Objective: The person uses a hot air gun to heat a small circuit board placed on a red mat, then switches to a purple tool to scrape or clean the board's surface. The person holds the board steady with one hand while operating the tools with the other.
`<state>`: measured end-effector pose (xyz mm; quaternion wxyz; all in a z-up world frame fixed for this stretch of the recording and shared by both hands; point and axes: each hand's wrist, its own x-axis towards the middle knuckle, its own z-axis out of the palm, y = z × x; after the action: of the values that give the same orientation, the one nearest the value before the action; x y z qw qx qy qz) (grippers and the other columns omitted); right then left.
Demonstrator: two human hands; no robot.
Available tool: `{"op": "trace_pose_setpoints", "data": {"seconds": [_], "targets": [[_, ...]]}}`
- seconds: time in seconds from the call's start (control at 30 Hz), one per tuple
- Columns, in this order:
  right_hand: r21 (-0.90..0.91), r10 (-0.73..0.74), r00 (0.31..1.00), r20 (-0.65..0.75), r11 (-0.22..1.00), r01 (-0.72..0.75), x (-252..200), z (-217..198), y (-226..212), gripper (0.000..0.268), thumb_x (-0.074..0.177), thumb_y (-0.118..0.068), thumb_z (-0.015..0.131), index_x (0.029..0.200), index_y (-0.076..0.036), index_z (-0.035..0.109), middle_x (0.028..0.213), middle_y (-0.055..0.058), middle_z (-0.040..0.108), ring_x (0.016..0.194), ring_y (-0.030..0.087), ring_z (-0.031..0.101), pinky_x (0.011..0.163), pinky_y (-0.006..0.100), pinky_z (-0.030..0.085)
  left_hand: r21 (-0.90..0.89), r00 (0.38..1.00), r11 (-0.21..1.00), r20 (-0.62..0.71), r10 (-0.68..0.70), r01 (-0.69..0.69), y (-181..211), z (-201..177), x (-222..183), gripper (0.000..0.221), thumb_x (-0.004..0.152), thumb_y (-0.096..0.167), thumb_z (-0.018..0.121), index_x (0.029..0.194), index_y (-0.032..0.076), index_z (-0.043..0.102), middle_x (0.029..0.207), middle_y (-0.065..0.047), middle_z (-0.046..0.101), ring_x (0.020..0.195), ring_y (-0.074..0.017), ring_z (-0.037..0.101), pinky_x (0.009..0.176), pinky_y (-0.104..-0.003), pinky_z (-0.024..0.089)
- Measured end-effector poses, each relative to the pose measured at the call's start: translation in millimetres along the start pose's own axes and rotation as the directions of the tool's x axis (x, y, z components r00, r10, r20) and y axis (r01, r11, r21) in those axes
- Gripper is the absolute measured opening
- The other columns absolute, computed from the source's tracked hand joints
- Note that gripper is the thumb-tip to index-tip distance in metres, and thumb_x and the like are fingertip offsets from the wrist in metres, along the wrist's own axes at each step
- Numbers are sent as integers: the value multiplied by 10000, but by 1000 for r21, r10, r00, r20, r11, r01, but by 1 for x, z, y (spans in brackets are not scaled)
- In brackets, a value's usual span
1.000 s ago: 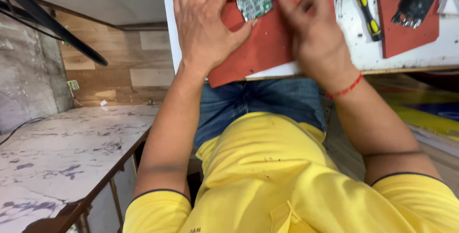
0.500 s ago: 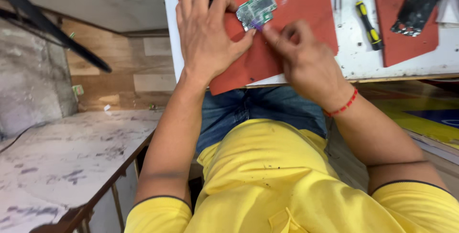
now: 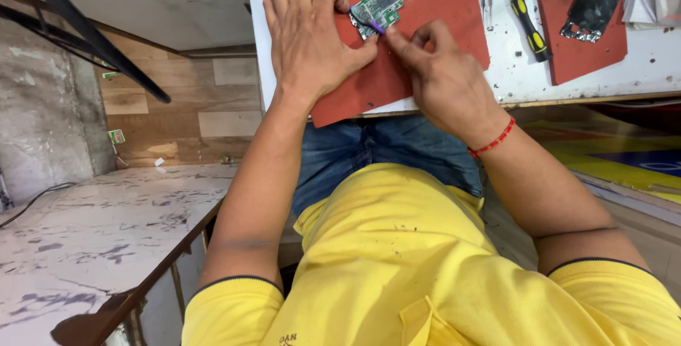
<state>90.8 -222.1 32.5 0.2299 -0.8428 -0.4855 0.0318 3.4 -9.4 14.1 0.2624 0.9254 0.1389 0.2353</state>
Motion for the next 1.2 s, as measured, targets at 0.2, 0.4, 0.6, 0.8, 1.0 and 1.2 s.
{"op": "trace_pose_setpoints", "data": {"seconds": [0.2,0.4,0.6,0.8,1.0,1.2], "targets": [[-43,-52,996,-74,998,49,-2,3,8,625,904,76,598,1480,-165,612,1148,184,575,837,392,653,700,467,547,-20,1000,1000,-15,4,-4,0,-1,7,453,611,369,930,880,143,645,1184,-77,479,1208,-315,413,1039,-485,329],[18,-59,996,-71,998,60,-5,-5,3,636,877,71,605,1480,-133,599,1149,196,568,897,403,651,767,471,555,-29,999,999,-25,37,-38,-3,0,8,434,632,365,937,861,135,649,1186,-70,492,1247,-311,421,1054,-486,323],[40,22,999,-23,999,-21,-2,-13,6,597,894,67,599,1461,-118,614,1141,194,595,856,403,654,726,464,545,-50,996,996,-60,65,-68,-4,6,3,360,675,332,931,833,138,672,1180,-57,504,1234,-296,433,1061,-483,342],[56,-12,1000,-10,998,12,2,-14,13,494,970,27,615,1440,-123,634,1106,185,608,861,389,664,731,469,547,-32,991,994,-89,103,-107,-5,6,3,401,635,332,938,827,118,659,1169,-62,520,1234,-301,446,1054,-501,334],[53,-29,999,39,998,27,-4,-27,20,488,984,27,598,1452,-111,621,1091,208,596,863,398,649,734,465,549,-26,993,995,-70,93,-95,1,4,3,401,629,304,919,852,113,645,1158,-69,528,1193,-298,467,1050,-501,340],[54,-30,998,48,998,28,2,-17,19,533,951,44,595,1464,-100,609,1104,213,581,866,402,639,712,469,539,-36,989,990,-65,133,-136,-4,4,3,419,673,319,943,898,96,668,1124,-71,537,1151,-296,496,1069,-489,352]]}}
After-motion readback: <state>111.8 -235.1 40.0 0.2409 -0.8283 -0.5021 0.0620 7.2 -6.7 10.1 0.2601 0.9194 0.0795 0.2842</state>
